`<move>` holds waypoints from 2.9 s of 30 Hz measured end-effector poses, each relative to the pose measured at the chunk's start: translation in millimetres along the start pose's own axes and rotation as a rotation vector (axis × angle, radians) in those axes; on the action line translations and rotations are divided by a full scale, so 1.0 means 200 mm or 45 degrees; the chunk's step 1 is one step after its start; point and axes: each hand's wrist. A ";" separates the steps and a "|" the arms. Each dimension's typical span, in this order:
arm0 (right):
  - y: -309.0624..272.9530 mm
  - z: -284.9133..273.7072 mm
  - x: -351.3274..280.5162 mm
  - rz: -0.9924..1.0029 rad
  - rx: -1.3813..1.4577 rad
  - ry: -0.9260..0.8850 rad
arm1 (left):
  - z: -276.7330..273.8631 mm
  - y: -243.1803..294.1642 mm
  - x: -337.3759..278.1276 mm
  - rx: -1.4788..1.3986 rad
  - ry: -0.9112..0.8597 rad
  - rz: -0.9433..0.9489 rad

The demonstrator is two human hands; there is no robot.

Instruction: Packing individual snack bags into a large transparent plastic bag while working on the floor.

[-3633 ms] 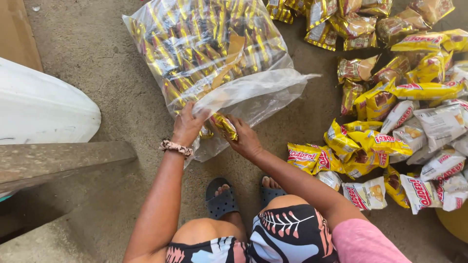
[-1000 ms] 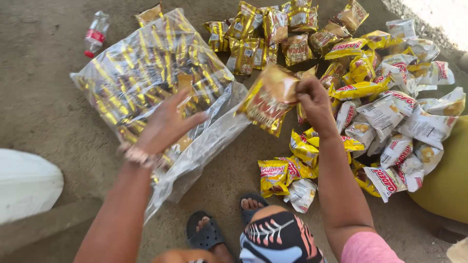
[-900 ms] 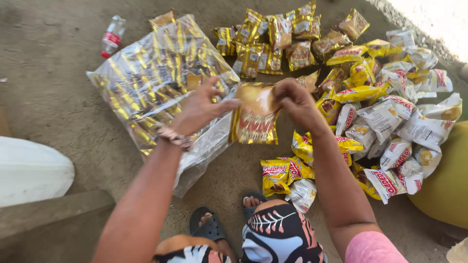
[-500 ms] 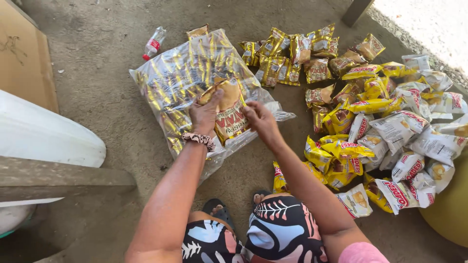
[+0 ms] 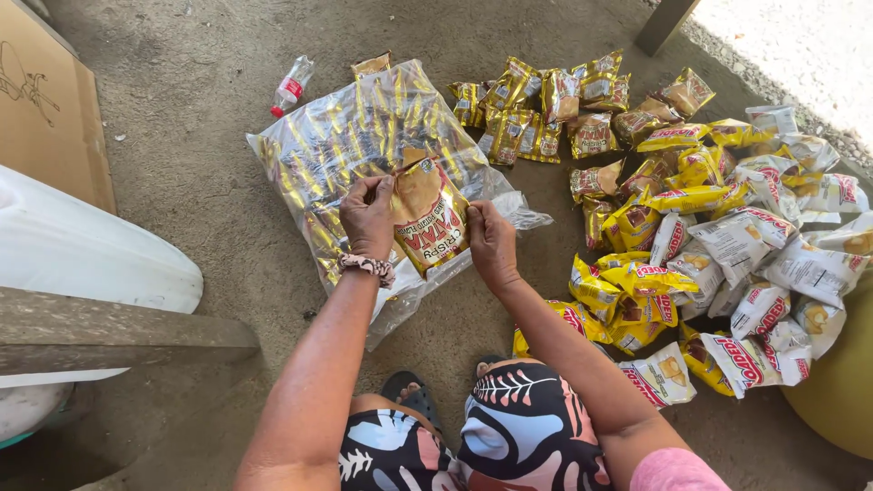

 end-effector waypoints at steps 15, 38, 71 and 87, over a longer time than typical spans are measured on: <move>-0.07 -0.11 0.25 -0.193 0.176 -0.417 | -0.05 0.26 -0.12 0.412 -0.449 0.460; 0.30 -0.03 -0.01 0.406 0.679 -0.071 | 0.05 -0.06 -0.10 -0.259 -0.478 -0.628; 0.23 -0.18 0.00 0.548 1.188 0.058 | 0.10 -0.17 -0.25 -0.111 -0.791 -0.538; 0.37 -0.30 -0.57 0.889 0.044 -0.813 | -0.14 -0.52 -0.21 2.385 -0.761 0.095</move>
Point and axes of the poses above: each hand's wrist, its own x-axis towards the middle knuckle, its own z-axis out of the palm, y = z × x, and after that the axes turned 15 degrees about -z, right-handed
